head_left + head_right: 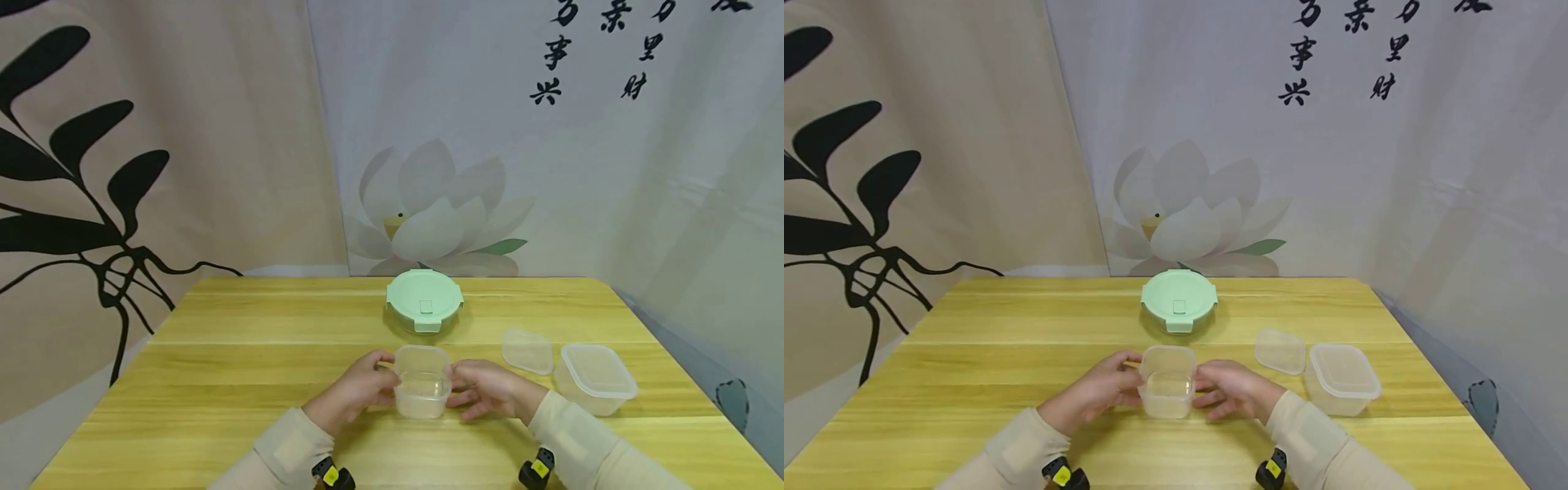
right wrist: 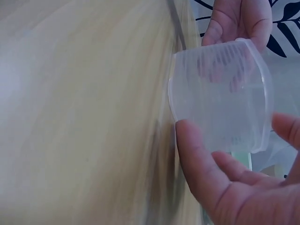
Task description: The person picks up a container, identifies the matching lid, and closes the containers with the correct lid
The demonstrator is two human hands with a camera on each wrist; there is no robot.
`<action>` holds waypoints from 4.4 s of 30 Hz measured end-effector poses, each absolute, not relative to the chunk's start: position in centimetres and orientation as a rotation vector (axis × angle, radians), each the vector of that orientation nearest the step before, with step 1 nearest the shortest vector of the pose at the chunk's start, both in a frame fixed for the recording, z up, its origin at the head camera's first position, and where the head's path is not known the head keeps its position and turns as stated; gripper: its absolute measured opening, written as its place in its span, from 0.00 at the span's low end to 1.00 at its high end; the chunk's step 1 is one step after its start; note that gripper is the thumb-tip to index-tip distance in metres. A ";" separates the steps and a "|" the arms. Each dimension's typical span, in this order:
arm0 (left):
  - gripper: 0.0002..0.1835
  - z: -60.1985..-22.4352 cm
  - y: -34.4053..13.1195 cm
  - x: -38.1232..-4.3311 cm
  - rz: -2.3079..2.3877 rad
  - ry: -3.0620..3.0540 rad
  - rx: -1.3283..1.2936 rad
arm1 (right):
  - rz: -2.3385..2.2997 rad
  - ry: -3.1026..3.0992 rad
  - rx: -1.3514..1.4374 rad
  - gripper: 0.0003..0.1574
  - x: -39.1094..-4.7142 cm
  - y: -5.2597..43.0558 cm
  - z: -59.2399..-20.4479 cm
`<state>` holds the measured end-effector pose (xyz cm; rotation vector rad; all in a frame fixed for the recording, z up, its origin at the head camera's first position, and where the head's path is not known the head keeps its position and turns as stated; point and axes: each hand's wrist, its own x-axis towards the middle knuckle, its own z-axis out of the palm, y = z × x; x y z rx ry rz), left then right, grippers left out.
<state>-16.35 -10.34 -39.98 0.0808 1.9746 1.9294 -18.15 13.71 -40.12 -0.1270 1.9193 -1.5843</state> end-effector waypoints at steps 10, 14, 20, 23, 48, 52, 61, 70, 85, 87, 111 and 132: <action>0.24 -39.8 -10.3 -16.3 1.934 1.970 0.066 | -1.549 1.953 -0.126 0.31 -18.4 13.9 -39.9; 0.26 -39.8 -10.1 -16.2 1.936 1.972 0.073 | -1.539 1.968 -0.143 0.29 -18.4 13.9 -39.5; 0.30 -39.7 -9.6 -16.2 1.926 1.969 0.096 | -1.496 2.017 -0.154 0.29 -18.3 14.2 -38.9; 0.32 -39.6 -9.4 -16.2 1.913 1.964 0.112 | -1.450 2.083 -0.149 0.28 -18.4 14.3 -38.5; 0.36 -39.5 -9.4 -15.8 1.884 1.948 0.110 | -1.302 2.255 -0.272 0.33 -20.0 16.4 -35.9; 0.36 -39.7 -9.7 -15.8 1.886 1.933 0.100 | -1.273 2.318 -0.271 0.34 -20.9 17.4 -35.0; 0.36 -39.7 -9.7 -15.5 1.888 1.919 0.086 | -1.073 2.557 -0.361 0.35 -23.0 20.3 -33.5; 0.36 -40.1 -9.7 -15.5 1.899 1.925 0.084 | -0.956 2.633 -0.335 0.39 -25.1 22.8 -33.1; 0.35 -40.0 -9.9 -15.5 1.905 1.915 0.088 | -0.823 2.637 -0.245 0.42 -27.5 23.2 -33.4; 0.35 -40.0 -9.9 -15.6 1.904 1.916 0.088 | -0.776 2.646 -0.242 0.44 -27.9 23.2 -33.6; 0.36 -39.4 -9.9 -15.7 1.889 1.916 0.111 | -0.431 2.580 -0.116 0.49 -29.4 22.7 -33.4; 0.36 -39.8 -9.8 -15.7 1.897 1.905 0.115 | -0.216 2.511 0.074 0.37 -29.9 23.8 -35.8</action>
